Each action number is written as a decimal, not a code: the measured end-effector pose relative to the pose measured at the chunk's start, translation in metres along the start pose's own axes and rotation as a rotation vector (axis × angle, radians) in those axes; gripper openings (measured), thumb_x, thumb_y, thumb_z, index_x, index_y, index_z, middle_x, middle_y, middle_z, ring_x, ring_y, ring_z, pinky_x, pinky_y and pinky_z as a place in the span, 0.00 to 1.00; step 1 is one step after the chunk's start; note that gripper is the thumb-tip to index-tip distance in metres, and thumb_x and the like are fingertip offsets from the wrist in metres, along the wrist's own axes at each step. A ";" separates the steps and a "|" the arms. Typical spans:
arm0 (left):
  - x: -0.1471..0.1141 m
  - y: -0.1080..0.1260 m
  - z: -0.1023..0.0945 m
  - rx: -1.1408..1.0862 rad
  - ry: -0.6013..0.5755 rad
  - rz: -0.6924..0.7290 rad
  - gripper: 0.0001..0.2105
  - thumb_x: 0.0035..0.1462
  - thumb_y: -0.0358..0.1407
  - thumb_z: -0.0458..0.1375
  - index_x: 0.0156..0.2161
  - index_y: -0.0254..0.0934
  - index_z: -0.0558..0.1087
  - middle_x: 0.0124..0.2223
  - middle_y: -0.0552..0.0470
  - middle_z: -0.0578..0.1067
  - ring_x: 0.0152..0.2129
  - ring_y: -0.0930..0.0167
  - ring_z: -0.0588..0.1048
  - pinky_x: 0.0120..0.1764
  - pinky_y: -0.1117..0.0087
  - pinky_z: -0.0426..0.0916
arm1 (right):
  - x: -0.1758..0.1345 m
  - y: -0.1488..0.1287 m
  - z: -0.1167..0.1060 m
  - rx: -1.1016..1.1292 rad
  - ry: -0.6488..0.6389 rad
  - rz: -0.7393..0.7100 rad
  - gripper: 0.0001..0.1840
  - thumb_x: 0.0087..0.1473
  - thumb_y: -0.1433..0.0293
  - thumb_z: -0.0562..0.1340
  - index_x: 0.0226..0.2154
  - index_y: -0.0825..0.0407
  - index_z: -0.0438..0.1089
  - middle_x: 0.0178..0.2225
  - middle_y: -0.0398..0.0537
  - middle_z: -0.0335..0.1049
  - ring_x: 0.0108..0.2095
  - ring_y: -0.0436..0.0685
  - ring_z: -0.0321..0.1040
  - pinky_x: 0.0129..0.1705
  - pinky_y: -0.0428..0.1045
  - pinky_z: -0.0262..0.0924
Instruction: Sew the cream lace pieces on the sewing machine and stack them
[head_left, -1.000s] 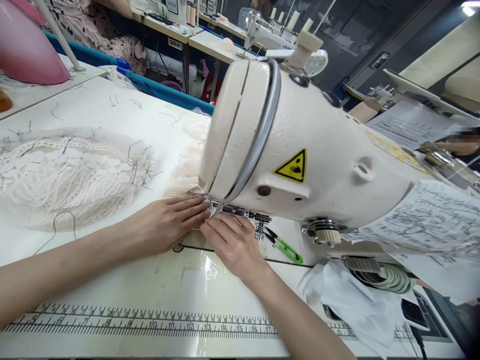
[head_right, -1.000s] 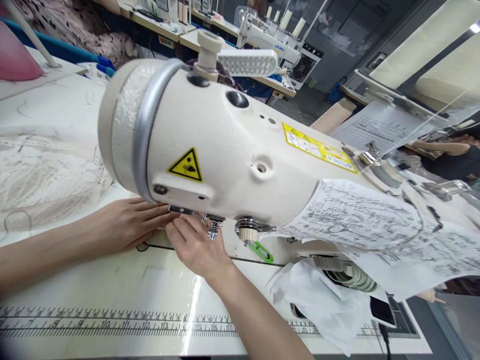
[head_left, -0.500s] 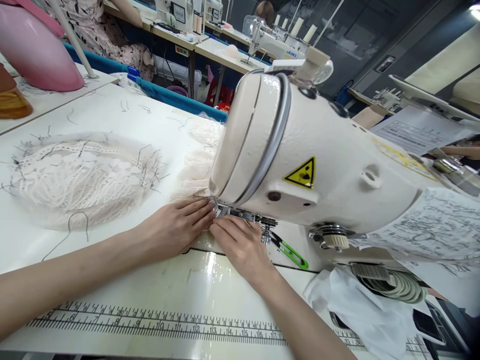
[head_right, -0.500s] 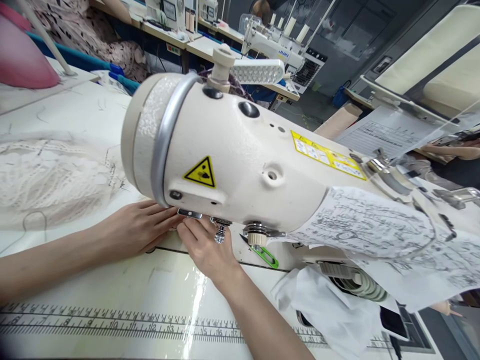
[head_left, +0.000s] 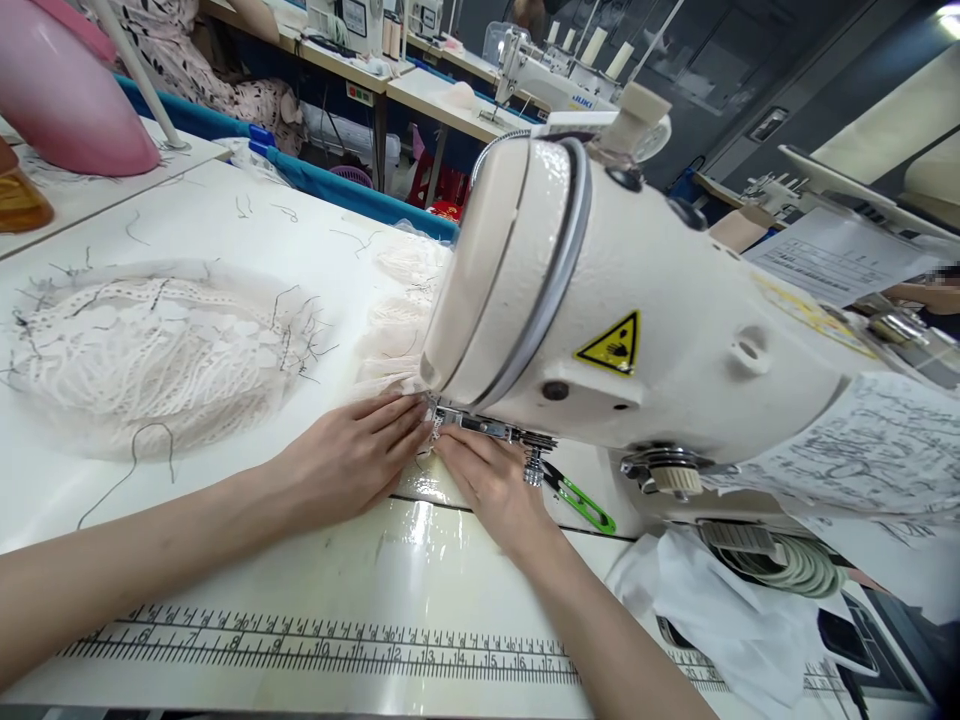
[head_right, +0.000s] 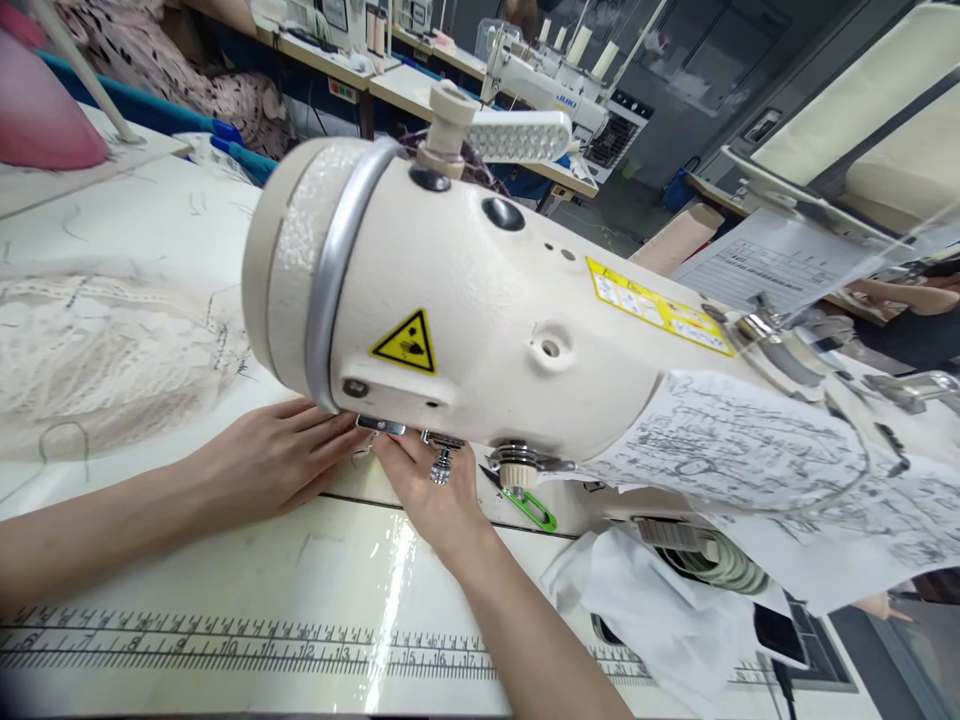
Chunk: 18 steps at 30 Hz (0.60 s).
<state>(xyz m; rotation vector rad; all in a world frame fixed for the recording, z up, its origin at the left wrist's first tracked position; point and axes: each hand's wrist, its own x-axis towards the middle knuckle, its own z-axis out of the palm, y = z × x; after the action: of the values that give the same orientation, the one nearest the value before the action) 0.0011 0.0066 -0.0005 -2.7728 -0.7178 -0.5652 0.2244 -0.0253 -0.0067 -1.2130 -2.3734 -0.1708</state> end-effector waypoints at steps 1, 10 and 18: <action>0.000 0.000 0.000 0.014 0.000 -0.001 0.19 0.68 0.32 0.46 0.54 0.30 0.76 0.53 0.41 0.79 0.55 0.60 0.75 0.60 0.59 0.67 | 0.001 0.001 -0.001 0.016 -0.009 0.005 0.12 0.64 0.76 0.59 0.44 0.47 0.76 0.41 0.45 0.80 0.40 0.52 0.76 0.44 0.47 0.68; -0.005 0.005 0.013 -0.023 -0.002 -0.076 0.20 0.68 0.33 0.45 0.58 0.30 0.72 0.56 0.40 0.76 0.58 0.59 0.71 0.64 0.57 0.61 | 0.008 0.003 -0.010 0.192 -0.057 0.127 0.13 0.68 0.69 0.55 0.42 0.49 0.77 0.34 0.44 0.79 0.32 0.50 0.75 0.39 0.44 0.67; 0.000 0.004 0.011 0.011 -0.017 -0.094 0.21 0.69 0.34 0.43 0.55 0.31 0.74 0.55 0.41 0.78 0.56 0.59 0.73 0.62 0.57 0.63 | 0.009 0.006 -0.002 0.160 -0.013 0.150 0.15 0.69 0.66 0.54 0.41 0.48 0.77 0.35 0.44 0.80 0.32 0.51 0.76 0.36 0.46 0.67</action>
<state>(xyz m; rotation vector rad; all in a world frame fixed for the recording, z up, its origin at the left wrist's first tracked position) 0.0066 0.0067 -0.0113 -2.7481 -0.8564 -0.5543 0.2251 -0.0157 -0.0013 -1.3107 -2.2475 0.0749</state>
